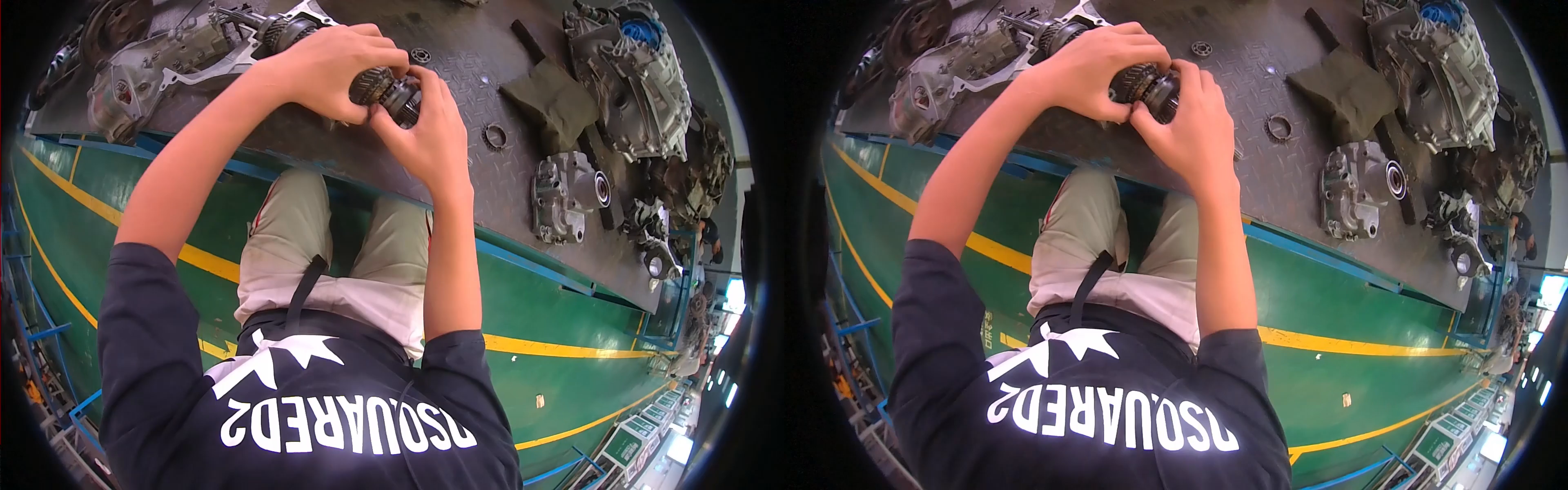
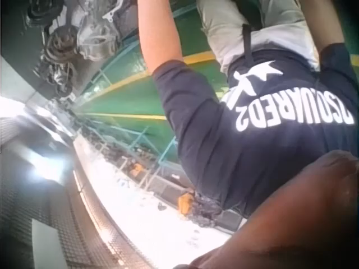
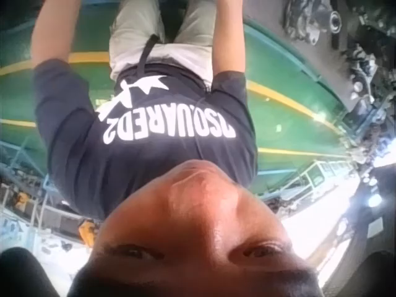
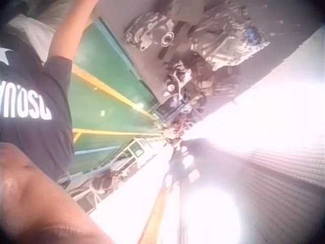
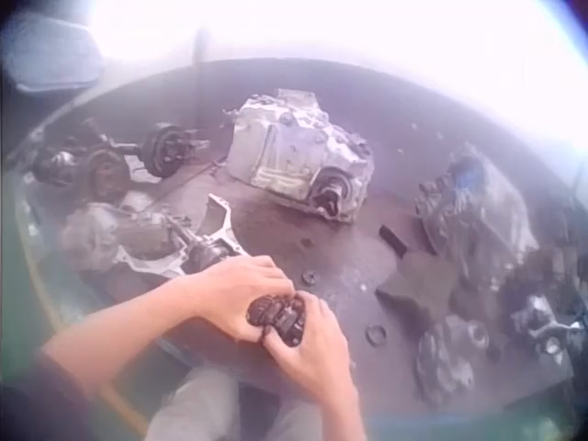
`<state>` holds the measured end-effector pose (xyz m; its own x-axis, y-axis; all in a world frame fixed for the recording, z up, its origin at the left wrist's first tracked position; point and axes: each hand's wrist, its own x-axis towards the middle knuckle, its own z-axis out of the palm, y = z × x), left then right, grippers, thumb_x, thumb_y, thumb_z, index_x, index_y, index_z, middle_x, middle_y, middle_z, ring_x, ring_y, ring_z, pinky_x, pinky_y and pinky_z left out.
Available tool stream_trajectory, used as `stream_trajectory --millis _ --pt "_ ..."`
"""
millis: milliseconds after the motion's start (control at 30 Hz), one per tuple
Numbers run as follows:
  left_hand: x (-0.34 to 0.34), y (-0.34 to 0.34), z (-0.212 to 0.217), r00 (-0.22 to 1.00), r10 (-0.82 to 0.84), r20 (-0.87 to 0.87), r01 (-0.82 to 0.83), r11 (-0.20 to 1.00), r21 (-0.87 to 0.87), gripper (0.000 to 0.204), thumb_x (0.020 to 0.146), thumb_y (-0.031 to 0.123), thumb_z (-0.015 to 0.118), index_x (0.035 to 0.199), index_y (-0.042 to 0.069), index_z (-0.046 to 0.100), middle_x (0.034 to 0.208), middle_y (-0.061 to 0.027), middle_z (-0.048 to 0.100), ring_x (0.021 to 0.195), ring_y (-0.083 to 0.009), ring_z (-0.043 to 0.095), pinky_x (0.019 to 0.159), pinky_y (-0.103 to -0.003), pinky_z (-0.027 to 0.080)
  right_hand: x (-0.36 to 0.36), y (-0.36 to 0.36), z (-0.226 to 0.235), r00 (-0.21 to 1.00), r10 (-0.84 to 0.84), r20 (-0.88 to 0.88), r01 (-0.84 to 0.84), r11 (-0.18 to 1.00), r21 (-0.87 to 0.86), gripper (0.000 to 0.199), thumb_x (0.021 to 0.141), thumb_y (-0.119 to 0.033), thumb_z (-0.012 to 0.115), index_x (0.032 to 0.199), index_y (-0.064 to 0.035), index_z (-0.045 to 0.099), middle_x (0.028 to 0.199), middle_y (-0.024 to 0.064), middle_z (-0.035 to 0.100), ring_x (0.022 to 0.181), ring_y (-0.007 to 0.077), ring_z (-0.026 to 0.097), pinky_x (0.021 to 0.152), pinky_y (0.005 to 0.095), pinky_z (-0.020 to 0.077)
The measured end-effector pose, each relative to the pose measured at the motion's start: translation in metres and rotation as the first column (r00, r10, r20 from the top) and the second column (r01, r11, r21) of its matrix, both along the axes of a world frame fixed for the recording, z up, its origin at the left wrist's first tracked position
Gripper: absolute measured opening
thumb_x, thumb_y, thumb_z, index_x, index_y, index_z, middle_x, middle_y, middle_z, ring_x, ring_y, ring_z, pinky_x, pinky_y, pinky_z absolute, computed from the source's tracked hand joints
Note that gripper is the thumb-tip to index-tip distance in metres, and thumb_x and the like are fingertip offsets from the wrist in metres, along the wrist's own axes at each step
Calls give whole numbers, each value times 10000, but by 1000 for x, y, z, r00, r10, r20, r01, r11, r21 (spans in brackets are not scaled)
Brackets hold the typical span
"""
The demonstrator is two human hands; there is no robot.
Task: The person reassembles internal transmission components by hand, sliding gears and a synchronizer onto the main shaft before inserting the assembly into the gearbox housing.
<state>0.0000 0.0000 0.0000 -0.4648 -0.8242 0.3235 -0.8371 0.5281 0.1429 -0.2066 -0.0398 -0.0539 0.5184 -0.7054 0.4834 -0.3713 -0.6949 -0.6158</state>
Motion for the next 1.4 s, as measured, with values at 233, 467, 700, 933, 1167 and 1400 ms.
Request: stream_trajectory --millis 233,467,700,933,1167,1400 --pt "-7 -5 14 994 -75 74 76 997 -10 529 664 126 812 1163 51 653 1099 -111 656 1098 -315 600 967 -410 518 -8 -2 -3 1000 9 15 -9 1000 -17 563 778 -383 785 1216 -71 618 1120 153 648 1032 358 653 850 454 549" --pt "7 -13 5 991 -114 71 110 992 69 533 645 123 823 1146 42 660 1066 -135 648 1034 -329 626 926 -413 534 -8 0 0 999 13 -31 -13 1000 8 590 776 -391 792 1246 -80 616 1159 136 664 1025 358 678 855 441 549" --pt "11 -15 4 990 -117 -84 127 982 136 570 632 114 837 1163 42 643 1065 -135 640 1023 -335 628 899 -404 540 -5 3 5 1000 11 -23 -9 998 59 576 746 -333 801 1241 -106 611 1153 124 663 995 347 683 835 436 554" --pt "15 -18 5 984 -164 -70 170 982 78 578 618 115 852 1148 52 629 1093 -118 637 1065 -316 628 938 -393 533 -2 0 -3 997 49 60 -42 993 -110 475 725 -270 817 1137 -108 645 1144 71 669 992 331 658 790 435 568" --pt "20 -21 6 985 -105 -135 128 976 175 557 572 157 868 1072 67 640 1050 -128 657 1045 -320 646 917 -382 542 10 5 5 999 13 44 -4 979 -206 416 690 -212 816 1036 -53 649 1050 105 695 1016 331 599 853 431 535" --pt "20 -20 0 971 -114 -211 131 989 68 544 546 189 872 999 86 590 949 -108 694 945 -315 629 830 -409 525 13 6 16 1000 24 12 -23 994 -107 409 686 -180 811 995 3 616 968 133 690 979 334 594 861 431 509"
